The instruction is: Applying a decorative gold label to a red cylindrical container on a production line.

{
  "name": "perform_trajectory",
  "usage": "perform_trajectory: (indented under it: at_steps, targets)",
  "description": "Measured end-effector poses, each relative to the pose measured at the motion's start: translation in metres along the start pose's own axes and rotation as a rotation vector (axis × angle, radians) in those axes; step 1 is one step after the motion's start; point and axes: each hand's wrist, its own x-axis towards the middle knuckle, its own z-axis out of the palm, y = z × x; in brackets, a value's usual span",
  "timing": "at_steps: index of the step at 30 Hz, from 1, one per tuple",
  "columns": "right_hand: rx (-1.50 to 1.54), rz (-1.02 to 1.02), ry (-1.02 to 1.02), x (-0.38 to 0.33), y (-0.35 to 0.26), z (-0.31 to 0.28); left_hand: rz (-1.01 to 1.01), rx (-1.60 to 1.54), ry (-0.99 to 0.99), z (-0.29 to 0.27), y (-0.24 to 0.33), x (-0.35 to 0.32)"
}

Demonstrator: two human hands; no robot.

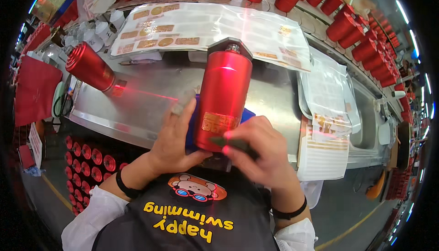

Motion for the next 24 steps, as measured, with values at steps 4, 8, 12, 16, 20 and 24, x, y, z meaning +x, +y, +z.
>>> perform_trajectory:
  at_steps: [4,8,12,16,20,24]
  targets:
    - [0.193,0.345,0.280,-0.001,0.020,0.011,0.294,0.195,0.007,0.000,0.015,0.013]
    - [0.433,0.479,0.457,-0.008,0.032,0.018,0.256,0.179,0.117,0.011,0.002,0.022]
    - [0.550,0.502,0.433,-0.011,0.036,0.028,0.210,0.041,0.183,0.020,-0.009,0.014]
    - [0.665,0.536,0.525,-0.015,0.045,0.034,0.210,0.106,0.142,0.014,-0.007,0.015]
    - [0.666,0.531,0.523,-0.017,0.047,0.035,0.239,0.170,0.055,0.011,-0.003,0.020]
    - [0.660,0.495,0.568,-0.017,0.044,0.032,0.177,0.008,0.114,0.021,-0.012,0.011]
